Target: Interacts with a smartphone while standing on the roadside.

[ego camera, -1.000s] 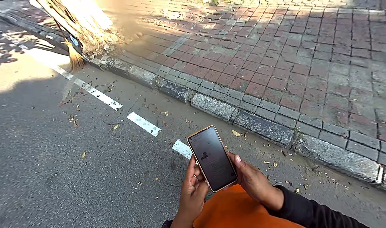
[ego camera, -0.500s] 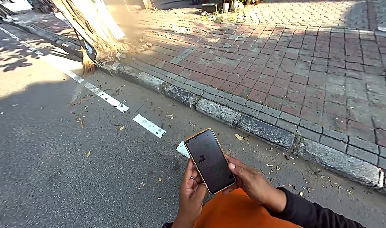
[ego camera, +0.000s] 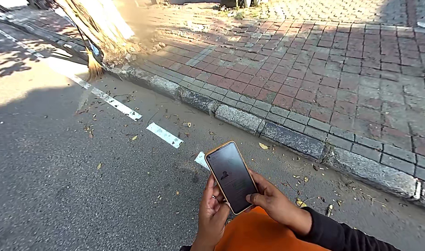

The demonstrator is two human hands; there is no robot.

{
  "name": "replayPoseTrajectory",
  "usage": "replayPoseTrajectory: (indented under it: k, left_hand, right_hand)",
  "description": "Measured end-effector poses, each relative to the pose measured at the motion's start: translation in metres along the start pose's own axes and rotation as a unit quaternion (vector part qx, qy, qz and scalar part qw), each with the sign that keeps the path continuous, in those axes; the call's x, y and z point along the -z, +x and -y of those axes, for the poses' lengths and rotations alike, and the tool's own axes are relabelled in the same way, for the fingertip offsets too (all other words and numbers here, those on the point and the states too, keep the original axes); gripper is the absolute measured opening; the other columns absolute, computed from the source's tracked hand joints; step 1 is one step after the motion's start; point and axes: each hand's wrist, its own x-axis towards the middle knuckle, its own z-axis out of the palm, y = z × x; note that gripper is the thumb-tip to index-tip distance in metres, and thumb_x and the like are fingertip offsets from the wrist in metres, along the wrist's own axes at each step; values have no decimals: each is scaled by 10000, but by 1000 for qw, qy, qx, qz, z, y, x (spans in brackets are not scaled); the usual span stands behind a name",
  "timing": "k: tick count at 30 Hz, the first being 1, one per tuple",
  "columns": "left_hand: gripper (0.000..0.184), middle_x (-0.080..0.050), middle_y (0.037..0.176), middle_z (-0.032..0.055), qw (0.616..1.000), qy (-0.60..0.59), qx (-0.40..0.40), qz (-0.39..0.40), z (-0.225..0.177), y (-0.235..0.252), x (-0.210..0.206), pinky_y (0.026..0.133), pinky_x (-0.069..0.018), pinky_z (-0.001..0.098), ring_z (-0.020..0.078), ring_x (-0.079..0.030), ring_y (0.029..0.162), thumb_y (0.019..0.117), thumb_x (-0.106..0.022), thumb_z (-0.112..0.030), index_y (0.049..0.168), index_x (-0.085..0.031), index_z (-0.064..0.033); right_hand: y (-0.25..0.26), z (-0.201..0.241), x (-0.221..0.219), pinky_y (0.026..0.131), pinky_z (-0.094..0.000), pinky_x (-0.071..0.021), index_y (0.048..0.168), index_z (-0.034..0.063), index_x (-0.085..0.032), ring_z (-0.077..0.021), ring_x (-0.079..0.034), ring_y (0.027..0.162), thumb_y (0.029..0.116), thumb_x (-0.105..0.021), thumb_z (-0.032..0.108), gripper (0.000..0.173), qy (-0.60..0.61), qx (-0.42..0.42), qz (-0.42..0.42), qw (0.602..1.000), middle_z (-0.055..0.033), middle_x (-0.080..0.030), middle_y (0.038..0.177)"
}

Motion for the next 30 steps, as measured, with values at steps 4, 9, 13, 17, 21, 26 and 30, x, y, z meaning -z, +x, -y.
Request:
replayPoseTrajectory:
  k: [4,9,13,17,21,26,30]
  left_hand:
    - [848,-685,1285,26,1000,4,-4,3,1,8,-7,1011,-560,361,146,-685,1145,835,-478,152,1576,-82,34]
    - [850,-677,1306,24,999,30,-18,10,4,18,-17,1014,-559,371,157,-677,1166,852,-512,142,1585,-101,14]
    - [855,-686,1289,23,999,31,-10,1,7,27,-27,1009,-561,367,155,-684,1152,840,-494,159,1584,-102,4]
    - [857,-704,1240,3,1000,21,3,-21,9,35,-32,1001,-565,361,139,-696,1118,820,-477,168,1573,-96,19]
    - [851,-707,1219,5,999,23,12,-45,13,41,-37,979,-577,354,131,-705,1089,801,-462,162,1557,-91,50]
    - [848,-707,1223,-2,999,24,13,-39,17,48,-43,985,-573,348,126,-703,1094,803,-462,169,1560,-101,46]
    - [851,-705,1225,-3,999,31,14,-34,19,50,-45,987,-572,347,127,-701,1098,809,-470,165,1568,-107,33]
  right_hand:
    - [9,1,9,824,-331,-656,1562,55,-319,-164,-728,1063,917,-627,10,717,-12,13,-2,1000,-79,-673,1288]
    - [18,6,24,870,-289,-641,1507,43,-388,-121,-721,1068,919,-679,29,657,-37,23,-7,999,-66,-681,1258]
    - [22,10,39,848,-292,-645,1497,50,-405,-122,-730,1044,949,-586,4,578,-24,27,6,999,-59,-696,1242]
    - [25,12,52,777,-322,-655,1514,56,-423,-128,-728,1026,971,-409,32,544,5,24,18,1000,-47,-684,1254]
    - [27,14,62,761,-358,-659,1550,42,-353,-159,-722,1055,978,-331,87,574,67,15,47,997,-57,-649,1312]
    - [27,14,72,726,-352,-653,1488,51,-405,-166,-733,991,972,-337,135,527,93,11,47,995,-55,-672,1245]
    - [27,17,73,718,-352,-654,1436,61,-442,-168,-736,975,969,-350,123,479,97,0,35,995,-52,-678,1207]
